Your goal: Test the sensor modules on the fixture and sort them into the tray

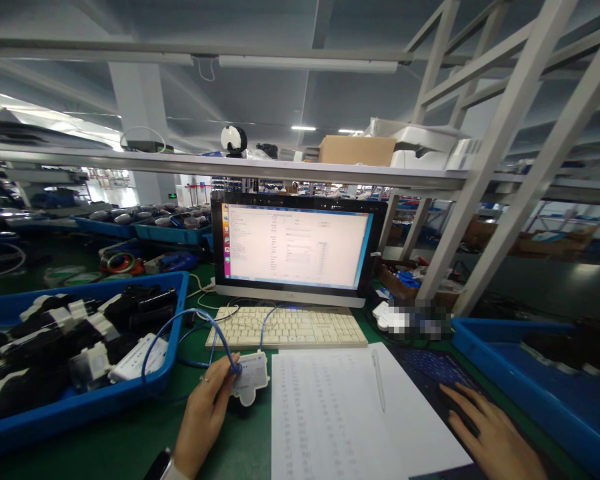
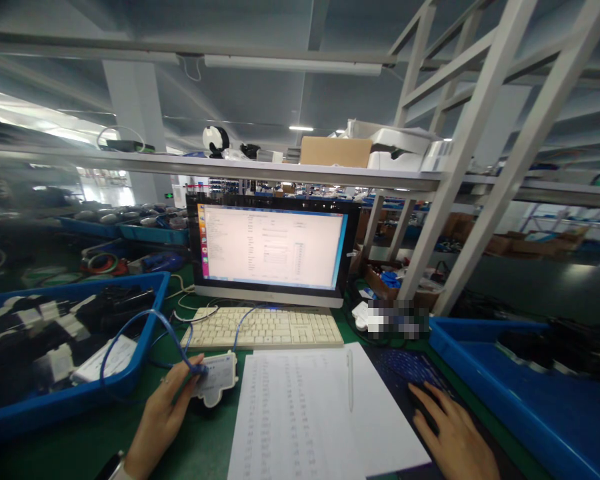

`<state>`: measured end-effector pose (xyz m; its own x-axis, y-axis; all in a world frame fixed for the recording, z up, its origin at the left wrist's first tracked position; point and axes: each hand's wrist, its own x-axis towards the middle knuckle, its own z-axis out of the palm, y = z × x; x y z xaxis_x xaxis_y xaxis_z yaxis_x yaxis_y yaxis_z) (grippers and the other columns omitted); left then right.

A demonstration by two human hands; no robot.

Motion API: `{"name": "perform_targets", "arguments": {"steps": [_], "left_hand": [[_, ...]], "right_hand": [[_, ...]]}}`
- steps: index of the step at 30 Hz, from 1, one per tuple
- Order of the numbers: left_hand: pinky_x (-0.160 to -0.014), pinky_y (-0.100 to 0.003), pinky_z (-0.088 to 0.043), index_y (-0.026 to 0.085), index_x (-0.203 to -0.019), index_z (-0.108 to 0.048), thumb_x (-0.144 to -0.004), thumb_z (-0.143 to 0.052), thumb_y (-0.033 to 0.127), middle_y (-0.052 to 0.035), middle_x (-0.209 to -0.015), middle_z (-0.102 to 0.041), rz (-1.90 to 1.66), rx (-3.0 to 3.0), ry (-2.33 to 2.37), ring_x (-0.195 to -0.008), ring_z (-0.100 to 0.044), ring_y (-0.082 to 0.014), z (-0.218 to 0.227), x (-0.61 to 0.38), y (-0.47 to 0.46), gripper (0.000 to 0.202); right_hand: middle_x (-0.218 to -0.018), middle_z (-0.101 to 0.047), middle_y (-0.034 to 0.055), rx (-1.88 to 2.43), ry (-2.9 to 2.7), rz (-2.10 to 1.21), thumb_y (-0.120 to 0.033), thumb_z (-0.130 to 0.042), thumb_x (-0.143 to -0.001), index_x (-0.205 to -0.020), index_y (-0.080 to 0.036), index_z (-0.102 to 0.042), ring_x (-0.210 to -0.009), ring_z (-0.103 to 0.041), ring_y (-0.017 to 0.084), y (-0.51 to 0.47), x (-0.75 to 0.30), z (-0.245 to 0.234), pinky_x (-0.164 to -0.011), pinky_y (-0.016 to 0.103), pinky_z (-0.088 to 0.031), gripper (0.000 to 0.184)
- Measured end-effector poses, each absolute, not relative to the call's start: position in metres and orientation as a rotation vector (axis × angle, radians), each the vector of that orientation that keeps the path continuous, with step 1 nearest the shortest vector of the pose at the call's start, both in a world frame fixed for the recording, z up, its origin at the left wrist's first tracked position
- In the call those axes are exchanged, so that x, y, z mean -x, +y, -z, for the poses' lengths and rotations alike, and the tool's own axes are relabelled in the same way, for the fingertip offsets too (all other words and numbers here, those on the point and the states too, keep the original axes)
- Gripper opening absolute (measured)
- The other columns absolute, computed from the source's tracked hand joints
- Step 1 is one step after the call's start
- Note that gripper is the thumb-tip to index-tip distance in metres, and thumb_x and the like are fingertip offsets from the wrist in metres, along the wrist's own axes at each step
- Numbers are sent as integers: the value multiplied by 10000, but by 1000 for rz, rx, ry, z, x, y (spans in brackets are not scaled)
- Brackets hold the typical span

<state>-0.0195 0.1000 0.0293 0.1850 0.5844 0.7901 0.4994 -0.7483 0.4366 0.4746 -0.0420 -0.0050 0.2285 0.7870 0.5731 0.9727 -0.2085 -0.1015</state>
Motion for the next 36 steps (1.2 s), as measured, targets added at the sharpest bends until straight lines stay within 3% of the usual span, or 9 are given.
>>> {"name": "perform_targets", "arguments": {"steps": [17,36], "left_hand": [[-892,-289,-507,239,-1198,-527,-893,-458,266,-62,-1162,-619,-1613,-2394,1112,-1052,-600,-206,-28,20,100,314],[-899,-255,-490,213,-1196,-526,-903,-453,273,-72,-1124,-630,-1664,-2466,1078,-1037,-608,-184,-31,20,99,308]], "right_hand": [[-1140,-602,61,2072,-1610,577,-492,-340,-821,-1112,-266,-640,-1035,-556,281,-44,-471,2,-808,429,-509,475],[-1167,-584,61,2077,-1629,603,-465,-340,-827,-1127,-264,-622,-1055,-539,269,-44,-472,3,-874,434,-477,459]]}}
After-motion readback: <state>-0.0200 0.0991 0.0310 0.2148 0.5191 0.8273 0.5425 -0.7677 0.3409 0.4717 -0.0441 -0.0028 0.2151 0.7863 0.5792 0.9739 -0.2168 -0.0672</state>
